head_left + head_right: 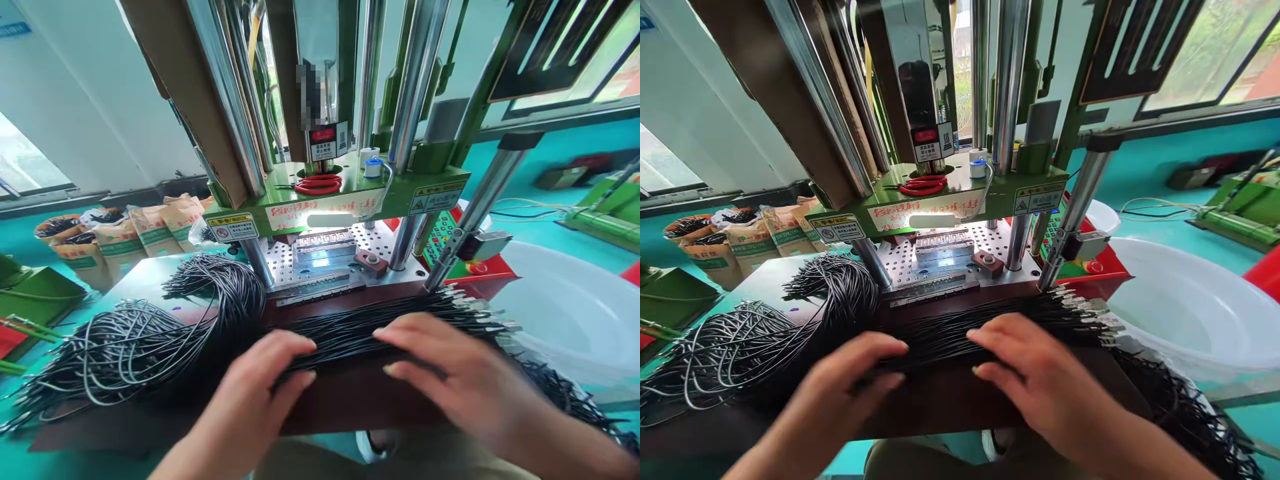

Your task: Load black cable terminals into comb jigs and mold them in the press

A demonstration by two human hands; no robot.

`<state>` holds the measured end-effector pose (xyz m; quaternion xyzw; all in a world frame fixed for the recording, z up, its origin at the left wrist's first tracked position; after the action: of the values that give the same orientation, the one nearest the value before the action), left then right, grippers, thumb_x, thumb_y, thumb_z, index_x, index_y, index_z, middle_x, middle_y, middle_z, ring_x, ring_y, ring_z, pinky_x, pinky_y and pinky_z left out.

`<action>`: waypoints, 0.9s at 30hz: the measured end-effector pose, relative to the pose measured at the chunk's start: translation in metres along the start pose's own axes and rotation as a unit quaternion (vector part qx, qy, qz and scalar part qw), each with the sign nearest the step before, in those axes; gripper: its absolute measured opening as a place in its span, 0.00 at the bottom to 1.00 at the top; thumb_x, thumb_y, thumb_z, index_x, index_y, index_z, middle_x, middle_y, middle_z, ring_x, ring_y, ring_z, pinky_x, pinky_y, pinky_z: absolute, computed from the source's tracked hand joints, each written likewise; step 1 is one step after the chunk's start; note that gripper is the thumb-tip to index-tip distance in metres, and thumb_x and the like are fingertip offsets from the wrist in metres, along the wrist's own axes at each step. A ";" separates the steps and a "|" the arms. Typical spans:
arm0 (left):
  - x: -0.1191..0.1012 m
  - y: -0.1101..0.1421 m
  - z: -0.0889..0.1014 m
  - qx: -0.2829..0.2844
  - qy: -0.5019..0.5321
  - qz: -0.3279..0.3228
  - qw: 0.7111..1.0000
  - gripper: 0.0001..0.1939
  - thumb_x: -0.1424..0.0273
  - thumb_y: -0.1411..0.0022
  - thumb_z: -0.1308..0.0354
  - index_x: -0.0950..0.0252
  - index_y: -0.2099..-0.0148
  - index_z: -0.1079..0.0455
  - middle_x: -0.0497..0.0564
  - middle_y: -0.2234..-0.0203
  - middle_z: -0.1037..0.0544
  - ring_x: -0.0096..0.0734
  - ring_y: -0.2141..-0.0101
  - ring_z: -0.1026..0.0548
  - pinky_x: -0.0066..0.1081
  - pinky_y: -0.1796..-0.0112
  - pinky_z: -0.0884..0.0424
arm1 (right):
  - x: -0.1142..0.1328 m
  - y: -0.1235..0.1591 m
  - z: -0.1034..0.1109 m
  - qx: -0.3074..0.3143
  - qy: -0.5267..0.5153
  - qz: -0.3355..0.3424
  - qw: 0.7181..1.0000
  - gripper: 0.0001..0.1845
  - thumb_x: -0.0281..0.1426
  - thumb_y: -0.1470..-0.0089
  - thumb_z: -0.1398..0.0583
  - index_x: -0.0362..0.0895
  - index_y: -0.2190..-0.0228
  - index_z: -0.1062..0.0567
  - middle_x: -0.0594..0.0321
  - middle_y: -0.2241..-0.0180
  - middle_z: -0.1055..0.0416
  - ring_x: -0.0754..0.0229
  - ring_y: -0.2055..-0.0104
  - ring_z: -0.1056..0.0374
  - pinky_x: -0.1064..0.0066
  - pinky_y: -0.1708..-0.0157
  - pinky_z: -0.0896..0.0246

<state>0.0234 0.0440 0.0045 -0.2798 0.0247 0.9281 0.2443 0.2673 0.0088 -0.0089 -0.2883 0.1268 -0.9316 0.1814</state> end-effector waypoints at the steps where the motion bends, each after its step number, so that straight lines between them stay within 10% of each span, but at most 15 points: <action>1: 0.001 -0.002 -0.009 0.024 -0.020 -0.017 0.999 0.17 0.66 0.41 0.42 0.55 0.49 0.33 0.48 0.53 0.29 0.34 0.54 0.31 0.34 0.52 0.33 | 0.001 -0.005 -0.015 0.016 -0.001 0.022 1.000 0.19 0.32 0.44 0.40 0.51 0.50 0.30 0.59 0.53 0.33 0.56 0.53 0.36 0.63 0.53 0.37; 7: 0.011 -0.021 -0.037 0.104 -0.107 -0.002 0.989 0.06 0.74 0.39 0.47 0.63 0.61 0.30 0.50 0.65 0.27 0.35 0.61 0.31 0.34 0.59 0.35 | -0.002 -0.028 -0.068 0.041 0.029 0.046 0.998 0.11 0.26 0.45 0.40 0.49 0.61 0.23 0.60 0.65 0.30 0.56 0.61 0.38 0.62 0.61 0.43; 16: 0.021 -0.034 -0.020 0.128 0.118 0.121 0.977 0.07 0.66 0.46 0.41 0.64 0.68 0.33 0.43 0.75 0.28 0.26 0.72 0.33 0.26 0.71 0.40 | -0.007 -0.059 -0.045 0.117 -0.154 -0.053 0.980 0.03 0.29 0.48 0.38 0.45 0.72 0.22 0.67 0.71 0.29 0.65 0.69 0.34 0.74 0.68 0.43; 27: 0.016 -0.031 -0.028 0.126 -0.025 0.043 0.991 0.05 0.69 0.45 0.41 0.63 0.68 0.33 0.46 0.70 0.28 0.30 0.66 0.31 0.29 0.66 0.41 | -0.001 -0.061 -0.054 0.186 -0.078 -0.054 0.978 0.07 0.26 0.53 0.35 0.45 0.67 0.23 0.65 0.69 0.32 0.62 0.66 0.36 0.72 0.67 0.44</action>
<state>0.0399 0.0731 -0.0246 -0.2220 0.1471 0.9340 0.2383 0.2204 0.0717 -0.0322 -0.3277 -0.0789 -0.9221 0.1901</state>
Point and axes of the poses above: each hand's wrist, its own y-axis away from the middle knuckle, its own z-axis out of the back of the hand, x = y × z, the point moved 5 cm from there along -y, towards the middle knuckle
